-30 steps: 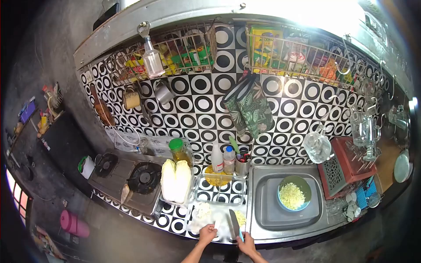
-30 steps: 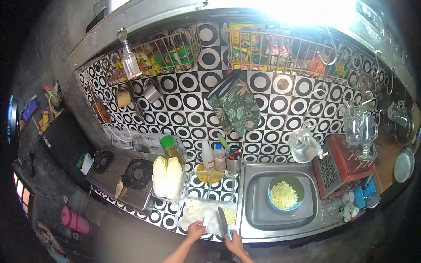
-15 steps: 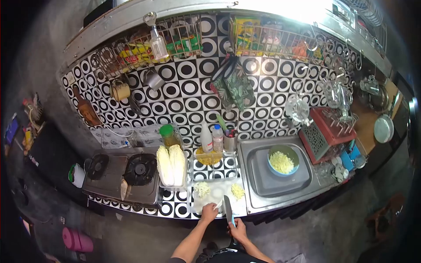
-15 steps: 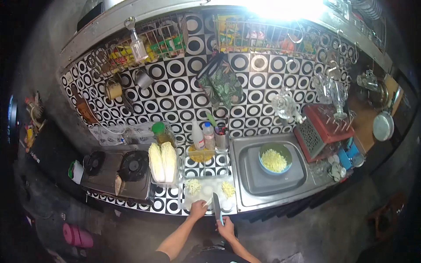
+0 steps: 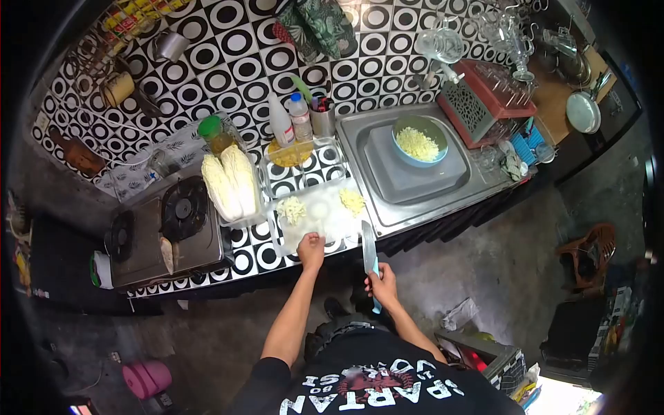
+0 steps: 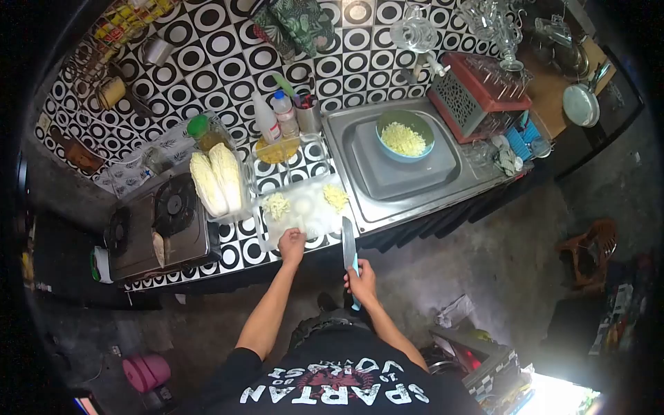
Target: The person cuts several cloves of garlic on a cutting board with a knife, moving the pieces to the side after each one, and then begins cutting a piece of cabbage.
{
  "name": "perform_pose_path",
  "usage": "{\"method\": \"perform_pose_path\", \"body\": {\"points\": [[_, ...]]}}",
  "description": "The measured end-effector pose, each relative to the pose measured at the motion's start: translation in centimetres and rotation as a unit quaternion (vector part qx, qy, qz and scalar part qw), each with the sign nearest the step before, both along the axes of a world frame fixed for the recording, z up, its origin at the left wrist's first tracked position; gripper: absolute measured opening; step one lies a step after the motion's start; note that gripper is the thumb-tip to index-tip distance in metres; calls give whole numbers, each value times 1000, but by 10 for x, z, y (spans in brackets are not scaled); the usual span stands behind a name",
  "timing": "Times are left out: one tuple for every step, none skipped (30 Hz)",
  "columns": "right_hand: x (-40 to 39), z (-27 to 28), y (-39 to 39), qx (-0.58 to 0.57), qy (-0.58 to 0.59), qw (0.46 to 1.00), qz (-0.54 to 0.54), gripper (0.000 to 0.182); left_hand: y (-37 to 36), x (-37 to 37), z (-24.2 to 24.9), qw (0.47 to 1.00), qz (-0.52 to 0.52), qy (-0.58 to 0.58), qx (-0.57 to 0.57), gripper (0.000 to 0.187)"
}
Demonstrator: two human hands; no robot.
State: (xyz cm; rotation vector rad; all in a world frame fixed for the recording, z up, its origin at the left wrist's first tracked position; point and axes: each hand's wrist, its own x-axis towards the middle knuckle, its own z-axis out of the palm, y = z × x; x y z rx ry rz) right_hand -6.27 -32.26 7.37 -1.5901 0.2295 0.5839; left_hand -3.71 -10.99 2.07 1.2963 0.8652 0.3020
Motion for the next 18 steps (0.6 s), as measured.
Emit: {"method": "perform_pose_path", "body": {"points": [[5,2,3,-9,-2,1000,12,17,5,-1,8,980,-83,14,178,15],[13,4,5,-19,-7,999,27,18,7,3,16,923,-161,26,349,16],[22,3,7,-19,-5,999,33,18,7,8,17,924,-156,30,348,16],[28,1,10,-39,-29,997,57,19,10,10,18,925,-138,9,353,16],[33,-2,15,-57,-50,994,82,19,14,11,19,925,-122,-10,360,17],[40,-3,18,-73,-71,990,99,20,19,14,21,919,-114,11,377,20],[45,-7,21,-69,-66,990,103,20,23,19,22,918,-112,18,379,20],[50,-11,23,-77,-96,985,119,21,28,23,23,926,-112,16,361,22],[58,-17,24,-86,-127,979,135,21,32,26,22,933,-111,13,342,25],[63,-23,26,-85,-137,977,137,23,38,28,9,936,-156,19,316,33],[68,-30,27,-83,-128,978,144,23,41,23,-4,937,-153,31,314,33],[74,-36,27,-104,-172,965,169,24,42,21,-5,881,-152,20,447,36],[81,-40,29,-123,-220,948,192,26,45,23,-4,806,-149,5,572,39],[86,-43,28,-141,-217,943,207,28,43,22,-4,830,-153,26,535,45],[89,-41,28,-137,-209,946,206,28,42,23,2,828,-160,33,536,45],[93,-31,27,-147,-207,942,218,29,39,22,10,856,-198,81,470,44],[96,-26,26,-159,-205,937,232,30,35,22,16,878,-232,128,398,44],[98,-27,25,-163,-206,934,241,31,34,25,16,891,-223,129,374,37]]}}
